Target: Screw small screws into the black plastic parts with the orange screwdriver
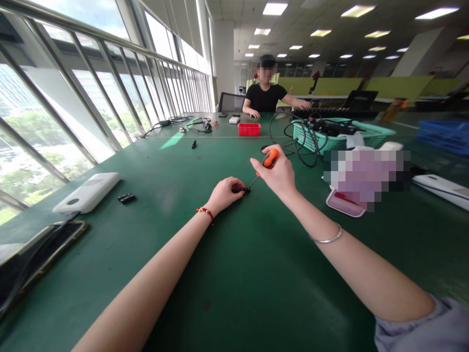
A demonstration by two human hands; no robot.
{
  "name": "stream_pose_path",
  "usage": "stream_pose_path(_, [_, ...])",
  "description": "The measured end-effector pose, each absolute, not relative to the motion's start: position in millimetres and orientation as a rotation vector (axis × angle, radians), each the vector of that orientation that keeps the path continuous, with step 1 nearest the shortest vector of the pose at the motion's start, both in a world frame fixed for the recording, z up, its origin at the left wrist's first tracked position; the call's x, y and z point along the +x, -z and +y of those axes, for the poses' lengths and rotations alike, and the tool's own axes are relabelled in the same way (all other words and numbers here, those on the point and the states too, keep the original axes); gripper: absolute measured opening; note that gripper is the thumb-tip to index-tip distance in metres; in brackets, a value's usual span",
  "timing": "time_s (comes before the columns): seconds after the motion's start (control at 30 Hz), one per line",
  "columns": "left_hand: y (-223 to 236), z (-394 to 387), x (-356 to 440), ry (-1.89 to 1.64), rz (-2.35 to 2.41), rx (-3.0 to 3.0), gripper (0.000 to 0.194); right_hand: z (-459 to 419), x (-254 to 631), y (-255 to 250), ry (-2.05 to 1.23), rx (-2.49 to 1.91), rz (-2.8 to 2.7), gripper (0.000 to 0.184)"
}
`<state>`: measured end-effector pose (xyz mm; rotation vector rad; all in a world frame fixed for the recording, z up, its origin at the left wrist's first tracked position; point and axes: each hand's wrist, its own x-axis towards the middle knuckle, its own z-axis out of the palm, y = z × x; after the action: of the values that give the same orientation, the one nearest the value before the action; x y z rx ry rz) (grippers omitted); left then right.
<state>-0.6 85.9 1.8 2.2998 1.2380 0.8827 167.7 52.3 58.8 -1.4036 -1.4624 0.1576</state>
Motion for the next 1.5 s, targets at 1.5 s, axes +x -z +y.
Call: stream_pose_path(1.5, [-1.7, 86.3, -1.0, -0.884, 1.277, 2.283, 0.012, 50.6, 160.6, -55.6, -0.212, -1.175, -1.565, 0.02])
